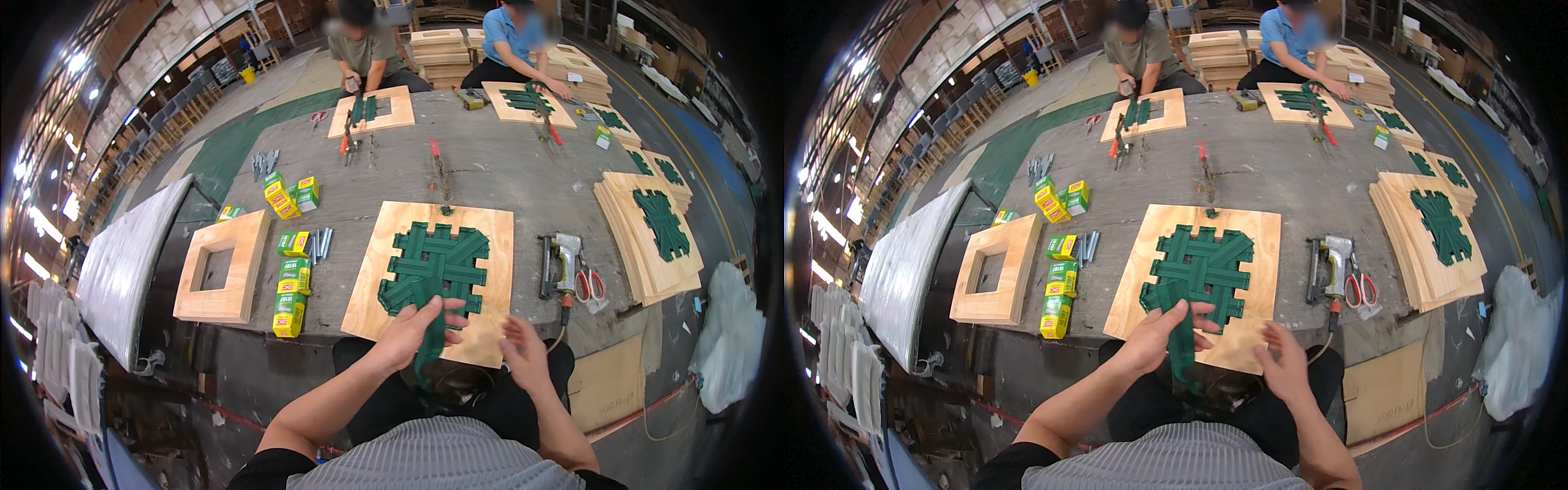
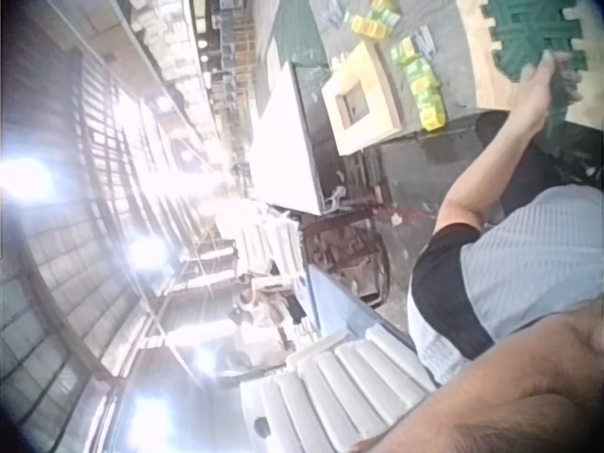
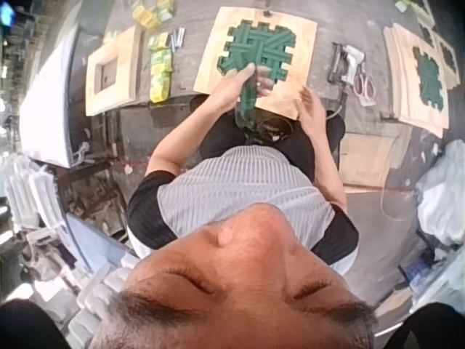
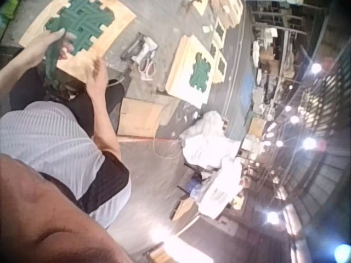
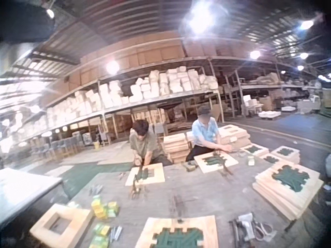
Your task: The person weaves green plastic strips into a square wooden frame to create a cushion. They use a staple gun to secure the strips and scissors to trim excess material. The person works continuously, completing one cushion and starting another.
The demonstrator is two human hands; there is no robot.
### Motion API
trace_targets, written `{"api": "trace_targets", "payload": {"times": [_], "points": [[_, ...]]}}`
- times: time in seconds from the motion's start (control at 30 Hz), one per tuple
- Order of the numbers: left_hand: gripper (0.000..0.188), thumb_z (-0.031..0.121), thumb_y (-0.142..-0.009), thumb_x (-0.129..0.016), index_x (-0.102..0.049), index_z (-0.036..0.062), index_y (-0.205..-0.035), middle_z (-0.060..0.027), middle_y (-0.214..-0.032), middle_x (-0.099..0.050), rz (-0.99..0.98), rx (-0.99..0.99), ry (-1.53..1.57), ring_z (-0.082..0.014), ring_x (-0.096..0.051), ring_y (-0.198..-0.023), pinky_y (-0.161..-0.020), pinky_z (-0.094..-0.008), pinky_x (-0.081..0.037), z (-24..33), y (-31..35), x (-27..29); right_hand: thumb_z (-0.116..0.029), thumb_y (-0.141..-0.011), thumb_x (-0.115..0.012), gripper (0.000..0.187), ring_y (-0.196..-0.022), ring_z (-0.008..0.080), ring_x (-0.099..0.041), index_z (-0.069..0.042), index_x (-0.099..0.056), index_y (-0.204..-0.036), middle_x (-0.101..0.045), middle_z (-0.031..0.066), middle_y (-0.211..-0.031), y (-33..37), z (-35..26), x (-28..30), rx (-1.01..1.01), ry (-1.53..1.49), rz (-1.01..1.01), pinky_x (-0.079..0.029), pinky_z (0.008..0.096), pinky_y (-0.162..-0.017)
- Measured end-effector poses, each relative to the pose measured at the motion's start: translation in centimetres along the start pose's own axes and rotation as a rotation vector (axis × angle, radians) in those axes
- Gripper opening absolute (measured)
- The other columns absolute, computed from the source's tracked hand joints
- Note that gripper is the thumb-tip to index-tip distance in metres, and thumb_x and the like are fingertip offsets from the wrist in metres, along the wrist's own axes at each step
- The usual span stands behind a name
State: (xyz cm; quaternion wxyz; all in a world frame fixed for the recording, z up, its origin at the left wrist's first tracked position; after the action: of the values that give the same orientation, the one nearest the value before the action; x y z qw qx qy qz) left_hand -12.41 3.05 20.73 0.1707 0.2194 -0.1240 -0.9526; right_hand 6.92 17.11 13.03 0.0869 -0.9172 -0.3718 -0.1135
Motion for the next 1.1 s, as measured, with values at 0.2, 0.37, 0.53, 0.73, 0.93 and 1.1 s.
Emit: {"api": "trace_targets", "payload": {"times": [0.2, 0.37, 0.53, 0.73, 0.93, 1.1], "points": [[0.059, 0.047, -0.112, -0.042, -0.056, -0.0025, -0.143, -0.0172, -0.115, -0.073, -0.153, -0.202, 0.084, -0.0267, -0.072, -0.1, -0.092, -0.0409, -0.058, 6.1, -2.1, -5.6, -0.012, -0.102, -0.068, 0.024, -0.089, 0.0078, -0.065, 0.001, -0.067, -0.122, -0.072, 0.0012, -0.101, 1.2, -3.0, -8.9, -0.181, -0.55, -0.485, -0.052, 0.0254, -0.077], [0.045, 0.037, -0.11, -0.054, -0.062, 0.0024, -0.138, -0.0092, -0.104, -0.073, 0.106, -0.33, -0.208, -0.0173, -0.07, -0.088, -0.084, -0.0347, -0.058, 9.1, -3.8, 0.6, -0.011, -0.102, -0.068, 0.015, -0.074, 0.0037, -0.059, 0.003, -0.07, -0.106, -0.07, -0.0017, -0.085, 2.7, -1.5, -6.2, -0.183, -0.414, -0.323, -0.047, 0.0234, -0.064], [0.029, 0.021, -0.105, -0.063, -0.068, 0.0055, -0.129, -0.0021, -0.094, -0.071, 0.188, -0.006, -0.522, -0.0097, -0.065, -0.074, -0.07, -0.0276, -0.057, 3.5, -7.0, 7.6, -0.011, -0.1, -0.07, 0.015, -0.071, 0.0043, -0.059, 0.005, -0.071, -0.101, -0.069, -0.0004, -0.081, 4.5, 2.6, -3.6, -0.369, -0.321, -0.179, -0.047, 0.0243, -0.062], [0.013, 0.009, -0.096, -0.072, -0.067, 0.0047, -0.107, -0.0019, -0.087, -0.07, 0.329, 0.069, -0.546, -0.0102, -0.064, -0.069, -0.061, -0.0271, -0.056, -3.5, -10.4, 11.7, -0.007, -0.098, -0.071, 0.026, -0.069, 0.0051, -0.06, 0.002, -0.064, -0.121, -0.069, 0.0014, -0.076, 5.3, 3.8, -4.2, -0.404, -0.394, -0.148, -0.047, 0.0234, -0.062], [0.026, 0.018, -0.088, -0.079, -0.072, 0.0011, -0.106, -0.0105, -0.093, -0.075, 0.399, -0.07, -0.949, -0.0243, -0.073, -0.083, -0.077, -0.0371, -0.059, -3.4, -14.9, 12.0, -0.006, -0.096, -0.073, 0.04, -0.072, 0.0069, -0.064, 0.0, -0.058, -0.133, -0.072, 0.0061, -0.084, 4.3, 3.6, -1.7, -0.393, -0.24, -0.091, -0.05, 0.0247, -0.066], [0.031, 0.024, -0.085, -0.082, -0.077, 0.0025, -0.105, -0.0127, -0.096, -0.077, 0.434, -0.107, -1.099, -0.0263, -0.073, -0.089, -0.084, -0.0388, -0.057, -2.9, -15.9, 11.8, -0.008, -0.095, -0.074, 0.047, -0.078, 0.0122, -0.067, 0.002, -0.056, -0.137, -0.07, 0.0068, -0.092, 2.3, 1.9, 0.7, -0.113, 0.246, 0.084, -0.054, 0.028, -0.072]]}}
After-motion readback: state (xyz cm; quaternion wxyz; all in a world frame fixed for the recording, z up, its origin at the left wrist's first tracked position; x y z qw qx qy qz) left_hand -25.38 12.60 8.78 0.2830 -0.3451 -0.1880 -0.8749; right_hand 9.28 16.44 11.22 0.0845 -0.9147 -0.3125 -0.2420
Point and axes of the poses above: each hand's wrist, its own y-axis away from the middle knuckle, its own x-axis out of the back of the hand, z = x × y, the point moved 8 cm from there along -y, towards the middle knuckle
